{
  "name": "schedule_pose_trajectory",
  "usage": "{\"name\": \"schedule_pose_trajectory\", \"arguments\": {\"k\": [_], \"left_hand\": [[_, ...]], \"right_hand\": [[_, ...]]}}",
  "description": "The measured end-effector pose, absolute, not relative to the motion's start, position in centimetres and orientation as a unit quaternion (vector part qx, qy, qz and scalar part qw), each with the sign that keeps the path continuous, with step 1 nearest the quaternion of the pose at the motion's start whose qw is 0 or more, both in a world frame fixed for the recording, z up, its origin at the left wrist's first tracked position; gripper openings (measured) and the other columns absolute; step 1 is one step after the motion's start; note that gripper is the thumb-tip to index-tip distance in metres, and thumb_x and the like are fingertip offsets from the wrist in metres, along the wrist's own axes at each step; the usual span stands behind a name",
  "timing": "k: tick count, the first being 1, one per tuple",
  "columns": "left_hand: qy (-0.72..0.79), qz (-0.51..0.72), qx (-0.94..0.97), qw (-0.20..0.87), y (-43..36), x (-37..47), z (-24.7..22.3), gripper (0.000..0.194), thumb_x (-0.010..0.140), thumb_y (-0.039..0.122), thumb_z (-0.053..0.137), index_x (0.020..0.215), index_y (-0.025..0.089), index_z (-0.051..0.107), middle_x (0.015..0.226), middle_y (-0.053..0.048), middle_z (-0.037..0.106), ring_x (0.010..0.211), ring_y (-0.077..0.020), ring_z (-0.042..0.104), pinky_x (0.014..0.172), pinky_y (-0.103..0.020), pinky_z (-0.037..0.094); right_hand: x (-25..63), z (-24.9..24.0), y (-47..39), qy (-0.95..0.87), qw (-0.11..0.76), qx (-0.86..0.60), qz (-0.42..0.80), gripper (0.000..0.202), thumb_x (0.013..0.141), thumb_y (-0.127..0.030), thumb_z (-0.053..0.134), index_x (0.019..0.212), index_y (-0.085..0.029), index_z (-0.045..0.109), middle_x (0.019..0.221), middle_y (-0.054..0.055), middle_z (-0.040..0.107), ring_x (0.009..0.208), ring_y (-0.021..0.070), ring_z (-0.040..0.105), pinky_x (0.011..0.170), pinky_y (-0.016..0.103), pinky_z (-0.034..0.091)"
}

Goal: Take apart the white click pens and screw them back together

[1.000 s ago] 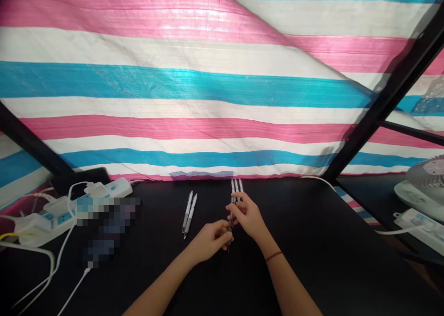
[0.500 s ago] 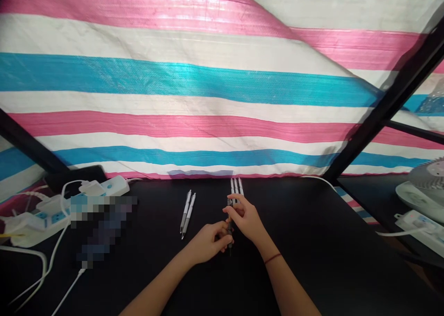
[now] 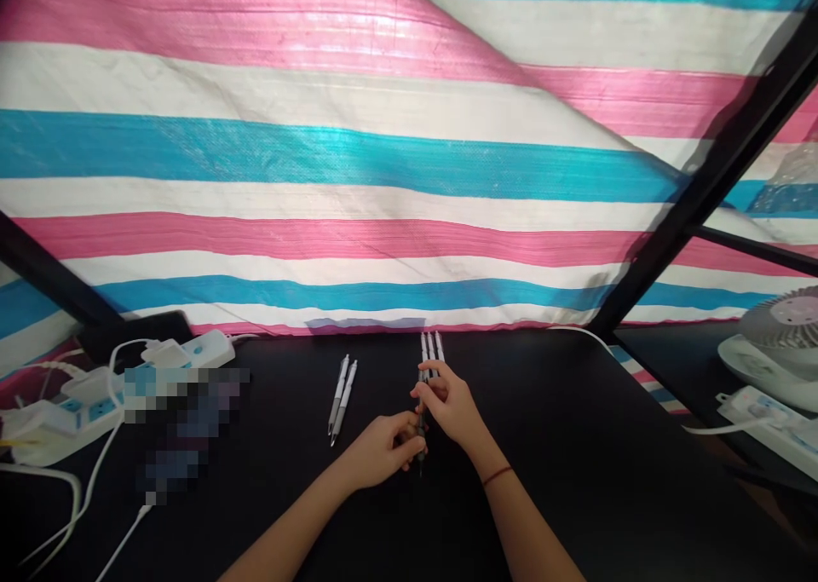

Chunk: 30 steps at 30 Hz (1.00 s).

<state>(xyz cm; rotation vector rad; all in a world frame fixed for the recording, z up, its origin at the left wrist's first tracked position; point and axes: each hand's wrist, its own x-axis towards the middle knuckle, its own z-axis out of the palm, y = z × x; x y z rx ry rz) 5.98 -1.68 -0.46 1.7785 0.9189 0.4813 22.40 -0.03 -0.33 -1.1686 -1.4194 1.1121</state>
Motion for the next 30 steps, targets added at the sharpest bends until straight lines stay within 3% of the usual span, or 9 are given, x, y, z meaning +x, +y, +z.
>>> {"name": "schedule_pose_trajectory", "arguments": {"k": [20, 26, 30], "left_hand": [[0.377, 0.195, 0.764, 0.486, -2.0, 5.9, -0.1, 0.013, 0.084, 0.030, 0.048, 0.081, 0.018, 0.054, 0.074, 0.001, 0.067, 0.056, -0.0111, 0.058, 0.061, -0.022, 0.044], [0.383, 0.179, 0.775, 0.470, -2.1, 5.9, 0.2, 0.015, 0.084, 0.031, 0.048, 0.082, 0.019, 0.056, 0.077, 0.000, 0.068, 0.064, -0.0129, 0.061, 0.064, -0.023, 0.044], [0.386, 0.180, 0.772, 0.472, -2.2, 5.8, 0.3, 0.017, 0.085, 0.032, 0.047, 0.084, 0.018, 0.057, 0.077, 0.000, 0.069, 0.062, -0.0128, 0.061, 0.064, -0.023, 0.044]], "right_hand": [[23.2, -0.5, 0.1, -0.585, 0.462, -0.472, 0.470, 0.035, 0.081, -0.042, 0.059, 0.104, -0.020, 0.047, 0.071, 0.003, 0.067, 0.058, 0.0169, 0.062, 0.044, 0.023, 0.041], [23.4, 0.0, -0.1, -0.611, 0.456, -0.466, 0.449, 0.027, 0.082, -0.039, 0.058, 0.099, -0.020, 0.047, 0.068, 0.002, 0.066, 0.056, 0.0157, 0.061, 0.050, 0.025, 0.045], [23.4, 0.0, -0.2, -0.614, 0.463, -0.477, 0.426, 0.028, 0.084, -0.036, 0.055, 0.106, -0.021, 0.046, 0.069, 0.001, 0.066, 0.058, 0.0161, 0.062, 0.051, 0.026, 0.047]]}}
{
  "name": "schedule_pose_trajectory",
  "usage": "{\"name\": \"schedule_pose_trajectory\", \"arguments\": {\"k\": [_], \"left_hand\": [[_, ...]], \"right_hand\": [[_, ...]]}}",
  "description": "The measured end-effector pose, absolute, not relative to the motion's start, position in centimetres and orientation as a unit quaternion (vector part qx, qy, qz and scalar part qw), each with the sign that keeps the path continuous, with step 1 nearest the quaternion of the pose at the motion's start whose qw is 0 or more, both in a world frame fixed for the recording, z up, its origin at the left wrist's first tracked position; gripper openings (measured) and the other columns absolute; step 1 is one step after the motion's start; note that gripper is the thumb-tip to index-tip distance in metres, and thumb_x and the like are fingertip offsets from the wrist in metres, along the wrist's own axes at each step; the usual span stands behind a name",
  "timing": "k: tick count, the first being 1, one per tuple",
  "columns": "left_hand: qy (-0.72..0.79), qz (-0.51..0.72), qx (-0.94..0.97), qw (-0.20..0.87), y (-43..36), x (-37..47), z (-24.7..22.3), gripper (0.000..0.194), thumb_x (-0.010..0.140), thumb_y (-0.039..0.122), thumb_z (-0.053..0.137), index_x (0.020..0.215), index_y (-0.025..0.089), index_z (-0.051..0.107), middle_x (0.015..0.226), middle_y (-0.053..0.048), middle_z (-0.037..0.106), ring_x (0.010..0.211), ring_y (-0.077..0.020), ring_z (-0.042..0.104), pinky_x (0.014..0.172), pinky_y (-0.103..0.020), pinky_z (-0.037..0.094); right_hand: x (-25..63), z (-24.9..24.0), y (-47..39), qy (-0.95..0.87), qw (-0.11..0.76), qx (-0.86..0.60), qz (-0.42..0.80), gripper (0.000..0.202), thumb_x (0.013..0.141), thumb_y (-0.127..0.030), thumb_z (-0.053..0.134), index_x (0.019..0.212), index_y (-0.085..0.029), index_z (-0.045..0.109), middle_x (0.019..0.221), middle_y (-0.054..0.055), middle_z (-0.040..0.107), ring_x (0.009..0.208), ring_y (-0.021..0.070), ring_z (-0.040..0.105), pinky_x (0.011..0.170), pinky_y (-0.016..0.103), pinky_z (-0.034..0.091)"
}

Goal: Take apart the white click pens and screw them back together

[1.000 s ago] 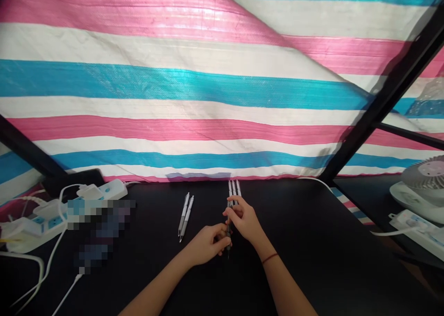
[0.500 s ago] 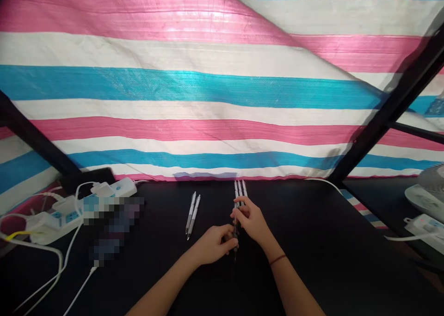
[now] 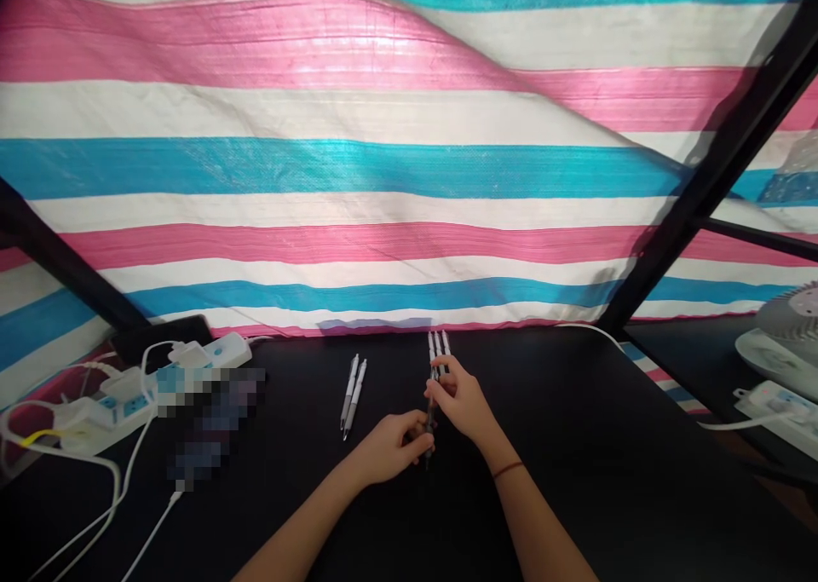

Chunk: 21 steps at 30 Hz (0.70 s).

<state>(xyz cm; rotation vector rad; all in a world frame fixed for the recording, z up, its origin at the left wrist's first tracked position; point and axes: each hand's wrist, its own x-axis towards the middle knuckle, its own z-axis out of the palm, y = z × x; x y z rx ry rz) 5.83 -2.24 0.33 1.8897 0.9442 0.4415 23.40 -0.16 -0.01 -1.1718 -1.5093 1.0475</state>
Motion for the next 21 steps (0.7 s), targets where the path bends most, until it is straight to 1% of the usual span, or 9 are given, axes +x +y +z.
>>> {"name": "schedule_pose_trajectory", "arguments": {"k": [2, 5, 10, 14, 19, 21], "left_hand": [[0.388, 0.174, 0.772, 0.473, -2.3, 5.8, 0.3, 0.019, 0.086, 0.033, 0.046, 0.084, 0.018, 0.057, 0.077, 0.000, 0.068, 0.062, -0.0128, 0.060, 0.064, -0.023, 0.044], [0.390, 0.173, 0.773, 0.470, -2.2, 5.8, 0.1, 0.020, 0.086, 0.034, 0.047, 0.087, 0.018, 0.058, 0.077, 0.000, 0.068, 0.065, -0.0132, 0.060, 0.064, -0.023, 0.044], [0.386, 0.193, 0.742, 0.513, -2.1, 5.9, -0.4, 0.028, 0.089, 0.035, 0.042, 0.109, 0.019, 0.053, 0.082, 0.000, 0.066, 0.062, -0.0113, 0.060, 0.063, -0.023, 0.046], [0.387, 0.198, 0.737, 0.518, -1.7, 6.0, -0.7, 0.026, 0.089, 0.036, 0.043, 0.106, 0.018, 0.053, 0.081, 0.000, 0.064, 0.060, -0.0102, 0.058, 0.063, -0.023, 0.047], [0.383, 0.207, 0.719, 0.542, -1.3, 6.0, -0.9, 0.027, 0.088, 0.039, 0.044, 0.101, 0.017, 0.054, 0.080, -0.001, 0.062, 0.057, -0.0099, 0.057, 0.057, -0.023, 0.047], [0.382, 0.205, 0.717, 0.545, -1.2, 6.0, -1.0, 0.028, 0.088, 0.039, 0.045, 0.101, 0.017, 0.055, 0.080, -0.001, 0.062, 0.057, -0.0098, 0.057, 0.056, -0.023, 0.048]], "right_hand": [[23.4, 0.0, -0.1, -0.617, 0.458, -0.483, 0.419, 0.028, 0.083, -0.037, 0.055, 0.106, -0.022, 0.047, 0.069, 0.001, 0.066, 0.058, 0.0164, 0.063, 0.051, 0.026, 0.047], [23.4, 0.0, -0.1, -0.620, 0.453, -0.475, 0.429, 0.025, 0.083, -0.038, 0.056, 0.100, -0.021, 0.049, 0.067, 0.001, 0.066, 0.057, 0.0162, 0.063, 0.052, 0.026, 0.048], [23.2, -0.1, 0.0, -0.597, 0.481, -0.462, 0.446, 0.033, 0.081, -0.040, 0.058, 0.105, -0.020, 0.048, 0.074, 0.004, 0.068, 0.056, 0.0156, 0.062, 0.050, 0.026, 0.049], [23.1, -0.2, 0.2, -0.584, 0.488, -0.457, 0.461, 0.034, 0.081, -0.041, 0.059, 0.103, -0.019, 0.048, 0.075, 0.005, 0.068, 0.057, 0.0154, 0.061, 0.048, 0.026, 0.049], [23.2, -0.2, 0.4, -0.565, 0.503, -0.468, 0.457, 0.045, 0.079, -0.044, 0.060, 0.114, -0.019, 0.045, 0.079, 0.006, 0.070, 0.057, 0.0151, 0.061, 0.048, 0.026, 0.049], [23.2, -0.2, 0.4, -0.570, 0.494, -0.467, 0.462, 0.041, 0.079, -0.044, 0.060, 0.109, -0.019, 0.047, 0.078, 0.006, 0.069, 0.057, 0.0154, 0.062, 0.049, 0.027, 0.049]]}}
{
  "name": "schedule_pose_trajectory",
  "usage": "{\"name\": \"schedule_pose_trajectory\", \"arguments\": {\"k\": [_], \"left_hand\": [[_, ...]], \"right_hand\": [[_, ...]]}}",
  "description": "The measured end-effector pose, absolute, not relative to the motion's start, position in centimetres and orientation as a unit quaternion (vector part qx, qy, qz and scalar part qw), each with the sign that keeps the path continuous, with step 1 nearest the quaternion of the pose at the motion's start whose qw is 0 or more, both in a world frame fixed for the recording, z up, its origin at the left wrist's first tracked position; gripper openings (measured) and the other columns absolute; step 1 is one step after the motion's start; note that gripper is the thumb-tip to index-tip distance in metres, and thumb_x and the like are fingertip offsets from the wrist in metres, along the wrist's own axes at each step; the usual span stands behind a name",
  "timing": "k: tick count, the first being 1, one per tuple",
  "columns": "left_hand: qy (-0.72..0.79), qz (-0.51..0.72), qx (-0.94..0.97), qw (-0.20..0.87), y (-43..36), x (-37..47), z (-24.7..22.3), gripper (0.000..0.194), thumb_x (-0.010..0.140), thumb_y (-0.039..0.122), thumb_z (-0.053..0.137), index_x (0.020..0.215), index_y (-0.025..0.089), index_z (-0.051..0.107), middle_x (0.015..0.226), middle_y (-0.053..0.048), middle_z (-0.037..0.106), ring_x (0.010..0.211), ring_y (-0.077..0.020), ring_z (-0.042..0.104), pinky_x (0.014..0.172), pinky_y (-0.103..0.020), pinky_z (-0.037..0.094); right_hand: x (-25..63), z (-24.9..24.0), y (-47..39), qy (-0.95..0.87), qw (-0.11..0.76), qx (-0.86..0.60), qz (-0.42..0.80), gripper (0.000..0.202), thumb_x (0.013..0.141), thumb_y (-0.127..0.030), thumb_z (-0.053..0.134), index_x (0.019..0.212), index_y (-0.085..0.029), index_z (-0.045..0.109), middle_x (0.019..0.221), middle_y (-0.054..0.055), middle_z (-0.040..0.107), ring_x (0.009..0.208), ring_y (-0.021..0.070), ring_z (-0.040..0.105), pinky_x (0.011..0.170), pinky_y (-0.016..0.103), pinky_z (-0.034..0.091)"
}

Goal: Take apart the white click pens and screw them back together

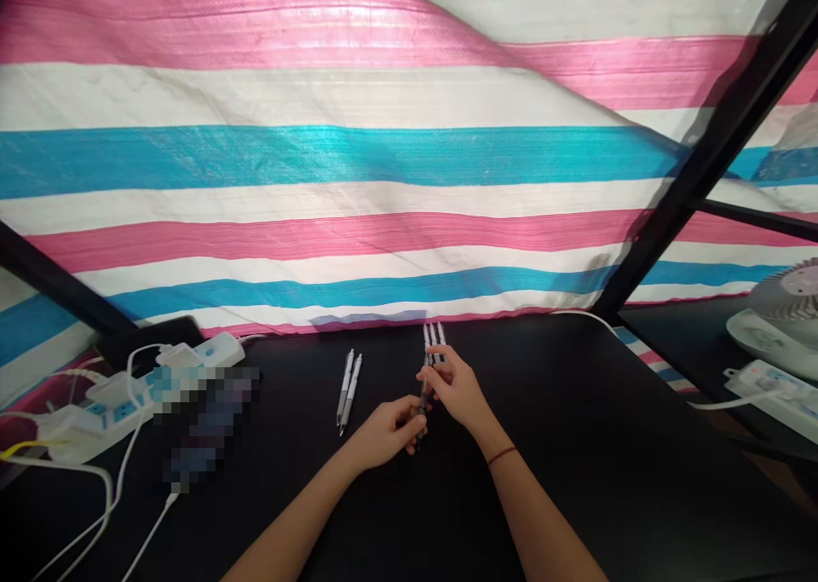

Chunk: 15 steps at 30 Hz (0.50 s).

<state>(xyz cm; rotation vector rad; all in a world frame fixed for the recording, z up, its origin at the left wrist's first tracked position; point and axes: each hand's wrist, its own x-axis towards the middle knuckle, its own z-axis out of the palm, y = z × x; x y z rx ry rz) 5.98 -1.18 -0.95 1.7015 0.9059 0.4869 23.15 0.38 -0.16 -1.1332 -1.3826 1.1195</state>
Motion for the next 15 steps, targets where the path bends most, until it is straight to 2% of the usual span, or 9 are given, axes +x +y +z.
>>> {"name": "schedule_pose_trajectory", "arguments": {"k": [3, 7, 11, 15], "left_hand": [[0.383, 0.195, 0.721, 0.544, -1.11, 5.89, -0.99, 0.027, 0.088, 0.038, 0.045, 0.101, 0.017, 0.055, 0.080, -0.001, 0.062, 0.056, -0.0093, 0.057, 0.057, -0.023, 0.048], [0.381, 0.197, 0.717, 0.550, -1.04, 5.87, -1.02, 0.026, 0.088, 0.037, 0.045, 0.101, 0.017, 0.055, 0.081, -0.002, 0.062, 0.058, -0.0104, 0.058, 0.057, -0.023, 0.049], [0.380, 0.189, 0.722, 0.546, -1.05, 5.86, -1.01, 0.024, 0.087, 0.035, 0.047, 0.098, 0.016, 0.056, 0.079, -0.001, 0.062, 0.058, -0.0103, 0.058, 0.056, -0.023, 0.048], [0.377, 0.199, 0.715, 0.554, -1.11, 5.82, -1.01, 0.030, 0.089, 0.041, 0.042, 0.098, 0.017, 0.056, 0.081, -0.002, 0.062, 0.057, -0.0099, 0.057, 0.056, -0.023, 0.048]], "right_hand": [[22.96, -0.03, 0.25, -0.575, 0.492, -0.459, 0.466, 0.035, 0.079, -0.044, 0.060, 0.102, -0.020, 0.049, 0.076, 0.005, 0.069, 0.057, 0.0161, 0.062, 0.050, 0.027, 0.049], [22.59, -0.13, 0.15, -0.573, 0.507, -0.451, 0.460, 0.037, 0.080, -0.043, 0.059, 0.108, -0.020, 0.049, 0.079, 0.005, 0.068, 0.058, 0.0163, 0.062, 0.048, 0.028, 0.049], [22.57, -0.40, 0.25, -0.581, 0.503, -0.451, 0.454, 0.033, 0.080, -0.041, 0.060, 0.103, -0.019, 0.051, 0.076, 0.005, 0.069, 0.059, 0.0165, 0.063, 0.053, 0.028, 0.050], [22.76, -0.32, 0.32, -0.568, 0.510, -0.467, 0.446, 0.037, 0.080, -0.041, 0.060, 0.109, -0.020, 0.049, 0.078, 0.007, 0.071, 0.060, 0.0172, 0.064, 0.050, 0.027, 0.049]]}}
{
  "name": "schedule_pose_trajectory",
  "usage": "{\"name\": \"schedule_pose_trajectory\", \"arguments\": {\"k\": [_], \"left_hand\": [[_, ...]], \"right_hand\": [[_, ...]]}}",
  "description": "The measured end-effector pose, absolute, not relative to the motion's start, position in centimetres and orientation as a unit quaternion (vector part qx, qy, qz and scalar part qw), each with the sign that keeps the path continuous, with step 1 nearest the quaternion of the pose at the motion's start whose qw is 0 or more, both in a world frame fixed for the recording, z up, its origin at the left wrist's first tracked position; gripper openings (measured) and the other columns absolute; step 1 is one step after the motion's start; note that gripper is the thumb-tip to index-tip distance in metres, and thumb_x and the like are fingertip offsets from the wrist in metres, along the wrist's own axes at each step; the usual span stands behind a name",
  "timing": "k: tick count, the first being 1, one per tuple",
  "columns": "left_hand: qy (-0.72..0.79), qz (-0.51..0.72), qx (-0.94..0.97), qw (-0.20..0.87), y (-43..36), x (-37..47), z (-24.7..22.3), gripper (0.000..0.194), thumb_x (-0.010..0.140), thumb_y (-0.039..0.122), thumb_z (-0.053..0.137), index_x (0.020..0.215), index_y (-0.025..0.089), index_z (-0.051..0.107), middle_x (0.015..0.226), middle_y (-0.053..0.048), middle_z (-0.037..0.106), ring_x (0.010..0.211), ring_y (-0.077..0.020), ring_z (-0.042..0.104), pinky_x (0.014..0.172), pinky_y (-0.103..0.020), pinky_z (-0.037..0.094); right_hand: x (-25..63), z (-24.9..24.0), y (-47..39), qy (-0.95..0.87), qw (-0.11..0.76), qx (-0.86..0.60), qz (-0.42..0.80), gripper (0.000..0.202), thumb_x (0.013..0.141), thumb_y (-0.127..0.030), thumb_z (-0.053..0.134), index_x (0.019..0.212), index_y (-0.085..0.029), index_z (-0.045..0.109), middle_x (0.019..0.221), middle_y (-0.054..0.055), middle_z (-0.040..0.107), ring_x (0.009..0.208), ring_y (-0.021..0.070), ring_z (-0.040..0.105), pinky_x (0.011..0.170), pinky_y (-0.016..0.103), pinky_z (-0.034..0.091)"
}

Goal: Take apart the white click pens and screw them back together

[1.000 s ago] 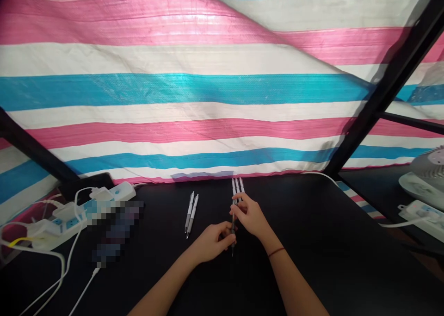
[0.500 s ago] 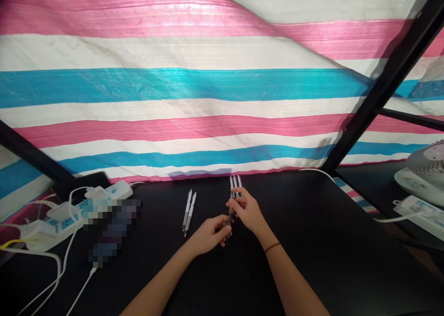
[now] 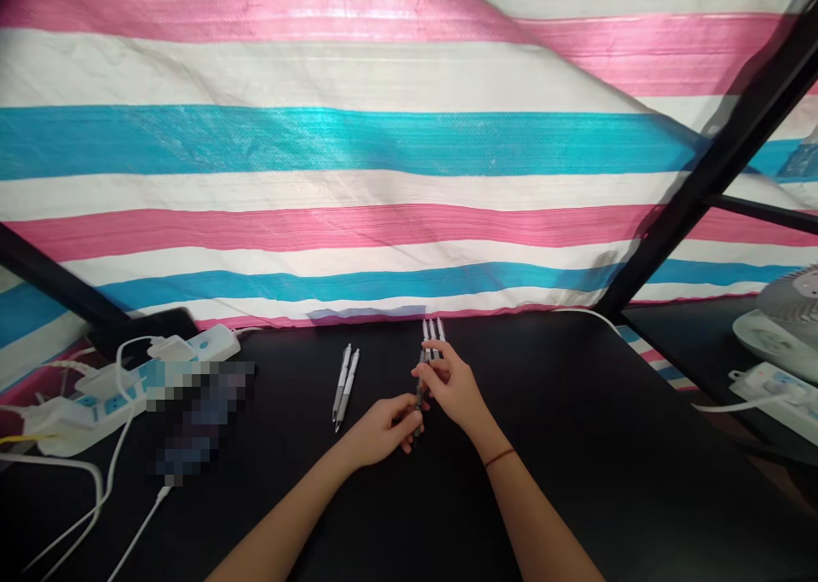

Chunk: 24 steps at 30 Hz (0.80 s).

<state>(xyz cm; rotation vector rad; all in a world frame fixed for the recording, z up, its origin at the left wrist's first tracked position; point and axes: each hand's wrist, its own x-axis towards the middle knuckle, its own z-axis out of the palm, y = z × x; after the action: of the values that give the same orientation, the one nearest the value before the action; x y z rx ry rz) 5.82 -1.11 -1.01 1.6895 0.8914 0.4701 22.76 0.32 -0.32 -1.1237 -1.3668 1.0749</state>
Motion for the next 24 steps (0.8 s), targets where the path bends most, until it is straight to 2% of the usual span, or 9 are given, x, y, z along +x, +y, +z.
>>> {"name": "schedule_pose_trajectory", "arguments": {"k": [4, 9, 15, 18, 20, 22, 24], "left_hand": [[0.379, 0.207, 0.710, 0.556, -1.2, 5.8, -1.1, 0.036, 0.090, 0.045, 0.038, 0.095, 0.016, 0.058, 0.080, -0.003, 0.062, 0.059, -0.0110, 0.058, 0.059, -0.025, 0.049], [0.378, 0.222, 0.702, 0.561, -1.3, 5.8, -0.9, 0.034, 0.090, 0.044, 0.039, 0.095, 0.016, 0.057, 0.079, -0.002, 0.063, 0.057, -0.0100, 0.058, 0.059, -0.024, 0.049], [0.375, 0.234, 0.705, 0.554, -1.6, 5.8, -1.0, 0.031, 0.090, 0.042, 0.042, 0.092, 0.016, 0.060, 0.077, -0.001, 0.064, 0.056, -0.0099, 0.058, 0.057, -0.023, 0.048], [0.378, 0.283, 0.680, 0.561, -1.5, 5.9, -1.2, 0.033, 0.089, 0.043, 0.044, 0.093, 0.015, 0.061, 0.078, -0.002, 0.064, 0.054, -0.0096, 0.057, 0.056, -0.023, 0.049], [0.399, 0.358, 0.631, 0.560, -1.3, 5.9, -1.2, 0.034, 0.087, 0.044, 0.048, 0.096, 0.014, 0.062, 0.078, -0.002, 0.063, 0.058, -0.0105, 0.058, 0.059, -0.025, 0.051], [0.424, 0.439, 0.564, 0.556, -1.1, 5.7, -1.2, 0.036, 0.084, 0.044, 0.053, 0.102, 0.014, 0.062, 0.078, -0.003, 0.062, 0.065, -0.0122, 0.060, 0.064, -0.026, 0.053], [0.439, 0.481, 0.522, 0.551, -0.8, 5.5, -1.1, 0.040, 0.081, 0.044, 0.057, 0.107, 0.014, 0.061, 0.081, -0.003, 0.061, 0.069, -0.0131, 0.061, 0.066, -0.027, 0.054]], "right_hand": [[22.7, -0.1, 0.2, -0.571, 0.501, -0.462, 0.457, 0.034, 0.080, -0.041, 0.061, 0.105, -0.019, 0.051, 0.078, 0.007, 0.070, 0.060, 0.0167, 0.063, 0.051, 0.026, 0.049], [22.5, -0.3, 0.2, -0.559, 0.507, -0.465, 0.462, 0.039, 0.080, -0.042, 0.060, 0.110, -0.019, 0.050, 0.080, 0.006, 0.070, 0.058, 0.0155, 0.062, 0.050, 0.026, 0.049], [22.5, -0.6, 0.2, -0.565, 0.514, -0.451, 0.461, 0.034, 0.080, -0.041, 0.061, 0.104, -0.019, 0.051, 0.077, 0.006, 0.070, 0.058, 0.0158, 0.063, 0.050, 0.025, 0.048], [22.5, -0.5, 0.1, -0.562, 0.533, -0.443, 0.452, 0.047, 0.084, -0.044, 0.054, 0.124, -0.022, 0.042, 0.092, 0.007, 0.069, 0.058, 0.0139, 0.063, 0.048, 0.025, 0.047], [22.5, -0.2, -0.1, -0.583, 0.521, -0.441, 0.441, 0.053, 0.085, -0.043, 0.053, 0.132, -0.025, 0.036, 0.102, 0.007, 0.065, 0.056, 0.0119, 0.061, 0.047, 0.024, 0.046], [22.3, 0.1, -0.4, -0.643, 0.471, -0.445, 0.408, 0.046, 0.082, -0.039, 0.059, 0.124, -0.024, 0.049, 0.096, 0.004, 0.065, 0.058, 0.0118, 0.060, 0.051, 0.024, 0.046], [21.9, 0.5, -0.9, -0.709, 0.414, -0.447, 0.353, 0.025, 0.081, -0.034, 0.061, 0.102, -0.021, 0.064, 0.082, 0.002, 0.067, 0.061, 0.0134, 0.059, 0.056, 0.024, 0.045]]}}
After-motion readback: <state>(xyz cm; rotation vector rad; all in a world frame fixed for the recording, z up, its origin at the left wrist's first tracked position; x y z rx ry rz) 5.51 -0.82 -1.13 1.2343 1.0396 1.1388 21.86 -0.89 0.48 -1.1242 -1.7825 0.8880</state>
